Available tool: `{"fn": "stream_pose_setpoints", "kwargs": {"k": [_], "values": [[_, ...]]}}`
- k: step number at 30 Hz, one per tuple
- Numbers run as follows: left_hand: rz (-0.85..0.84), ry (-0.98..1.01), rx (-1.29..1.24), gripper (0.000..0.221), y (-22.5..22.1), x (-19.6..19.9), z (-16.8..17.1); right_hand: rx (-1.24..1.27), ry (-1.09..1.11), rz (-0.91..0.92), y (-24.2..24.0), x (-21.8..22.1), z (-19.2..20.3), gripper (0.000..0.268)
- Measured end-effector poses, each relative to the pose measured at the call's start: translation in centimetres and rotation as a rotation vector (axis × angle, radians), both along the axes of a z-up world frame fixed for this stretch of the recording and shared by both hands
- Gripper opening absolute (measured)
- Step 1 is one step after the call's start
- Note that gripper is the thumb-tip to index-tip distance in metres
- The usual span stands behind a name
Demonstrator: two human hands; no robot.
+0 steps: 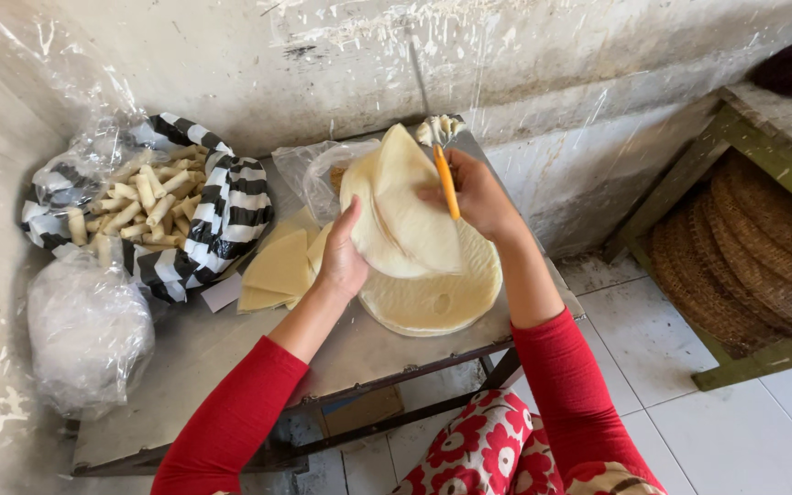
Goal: The person cuts a stack of thin white wrappers using scissors, rotating and folding the sheets by hand while trimming the edges over a metal table.
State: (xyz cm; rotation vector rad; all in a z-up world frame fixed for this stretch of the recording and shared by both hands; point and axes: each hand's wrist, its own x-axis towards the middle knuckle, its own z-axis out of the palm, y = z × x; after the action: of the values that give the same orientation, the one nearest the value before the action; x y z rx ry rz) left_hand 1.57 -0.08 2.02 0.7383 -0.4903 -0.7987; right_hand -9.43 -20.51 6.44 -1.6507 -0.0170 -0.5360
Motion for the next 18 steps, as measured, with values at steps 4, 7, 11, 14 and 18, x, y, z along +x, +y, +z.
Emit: {"fn": "stream_pose_setpoints", "kwargs": {"k": [4,7,11,14,18], "values": [[0.156,-0.084,0.046,0.058,-0.3,-0.1,-0.1,-0.083,0.018,-0.054,0.0,0.7,-0.7,0.038],[0.263,-0.309,0.148,0.049,-0.4,-0.7,0.1,-0.132,0.01,-0.086,0.0,0.9,-1.0,0.034],[0.339,-0.401,0.135,0.033,-0.2,-0.7,0.3,-0.122,-0.024,-0.128,0.3,1.3,-1.4,0.029],[0.323,-0.446,0.169,0.029,-0.3,-0.3,0.1,-0.071,-0.098,-0.188,0.6,1.7,-1.4,0.029],[0.276,-0.492,0.177,0.029,-0.2,-0.2,0.1,0.249,-0.223,-0.077,0.7,1.5,-0.9,0.027]]}}
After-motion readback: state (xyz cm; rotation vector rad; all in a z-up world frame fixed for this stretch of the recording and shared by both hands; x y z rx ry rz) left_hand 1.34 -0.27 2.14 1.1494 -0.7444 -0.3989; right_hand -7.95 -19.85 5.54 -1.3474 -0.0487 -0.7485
